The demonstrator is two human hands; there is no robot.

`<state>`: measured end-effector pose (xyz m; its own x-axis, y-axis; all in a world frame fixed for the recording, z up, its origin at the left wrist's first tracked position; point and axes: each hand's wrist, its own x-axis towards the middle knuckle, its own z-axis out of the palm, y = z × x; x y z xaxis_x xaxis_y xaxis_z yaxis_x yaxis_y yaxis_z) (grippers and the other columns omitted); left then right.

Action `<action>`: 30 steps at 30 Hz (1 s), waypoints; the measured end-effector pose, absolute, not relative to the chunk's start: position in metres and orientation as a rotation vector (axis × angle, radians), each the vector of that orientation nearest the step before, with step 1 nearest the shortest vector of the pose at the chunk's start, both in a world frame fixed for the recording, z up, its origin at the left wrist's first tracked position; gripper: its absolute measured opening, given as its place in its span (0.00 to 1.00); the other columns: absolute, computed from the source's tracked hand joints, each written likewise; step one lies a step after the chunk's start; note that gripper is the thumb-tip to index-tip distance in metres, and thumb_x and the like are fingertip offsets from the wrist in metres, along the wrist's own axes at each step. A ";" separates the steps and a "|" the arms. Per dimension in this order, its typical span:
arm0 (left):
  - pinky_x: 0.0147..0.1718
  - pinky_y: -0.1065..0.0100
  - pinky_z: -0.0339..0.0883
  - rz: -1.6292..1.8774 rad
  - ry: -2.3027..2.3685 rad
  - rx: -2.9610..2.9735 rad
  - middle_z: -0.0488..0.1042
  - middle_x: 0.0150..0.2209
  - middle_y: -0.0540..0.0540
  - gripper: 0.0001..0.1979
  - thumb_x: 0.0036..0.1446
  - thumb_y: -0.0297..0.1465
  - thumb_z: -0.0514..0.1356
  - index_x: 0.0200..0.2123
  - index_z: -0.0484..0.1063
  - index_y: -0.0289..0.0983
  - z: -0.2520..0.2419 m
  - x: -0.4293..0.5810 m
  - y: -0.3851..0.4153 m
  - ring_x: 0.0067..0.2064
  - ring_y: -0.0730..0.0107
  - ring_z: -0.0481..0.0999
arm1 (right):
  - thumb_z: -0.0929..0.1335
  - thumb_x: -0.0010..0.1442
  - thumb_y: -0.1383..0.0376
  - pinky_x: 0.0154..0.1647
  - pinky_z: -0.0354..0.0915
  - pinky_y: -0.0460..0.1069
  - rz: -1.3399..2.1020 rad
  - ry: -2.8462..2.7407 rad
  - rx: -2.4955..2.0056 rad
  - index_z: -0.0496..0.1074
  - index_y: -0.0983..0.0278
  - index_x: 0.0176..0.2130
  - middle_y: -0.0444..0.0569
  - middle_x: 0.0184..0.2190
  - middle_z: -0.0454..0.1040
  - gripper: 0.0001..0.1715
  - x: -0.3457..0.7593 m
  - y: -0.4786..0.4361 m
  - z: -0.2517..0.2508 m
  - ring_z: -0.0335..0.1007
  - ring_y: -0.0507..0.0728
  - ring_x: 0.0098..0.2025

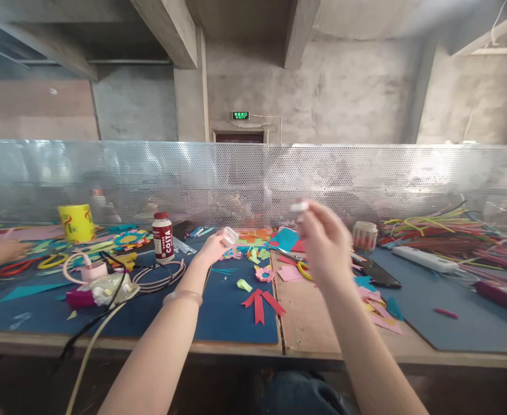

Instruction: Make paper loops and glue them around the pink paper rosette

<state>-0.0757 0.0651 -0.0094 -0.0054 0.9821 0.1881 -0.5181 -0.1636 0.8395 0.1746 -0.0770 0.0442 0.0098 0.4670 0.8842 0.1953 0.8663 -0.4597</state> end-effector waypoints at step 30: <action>0.38 0.60 0.69 1.139 0.707 1.286 0.69 0.44 0.43 0.14 0.59 0.33 0.55 0.47 0.66 0.33 -0.014 -0.050 0.060 0.41 0.66 0.72 | 0.67 0.56 0.67 0.49 0.61 0.58 0.012 -1.880 -0.842 0.72 0.64 0.40 0.51 0.42 0.66 0.09 0.112 0.042 -0.023 0.62 0.59 0.47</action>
<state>-0.0499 0.0605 -0.0142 0.3318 0.9260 0.1799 -0.2503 -0.0974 0.9632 0.1124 0.0423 -0.0226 -0.2247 0.5537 0.8019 0.5435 0.7542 -0.3685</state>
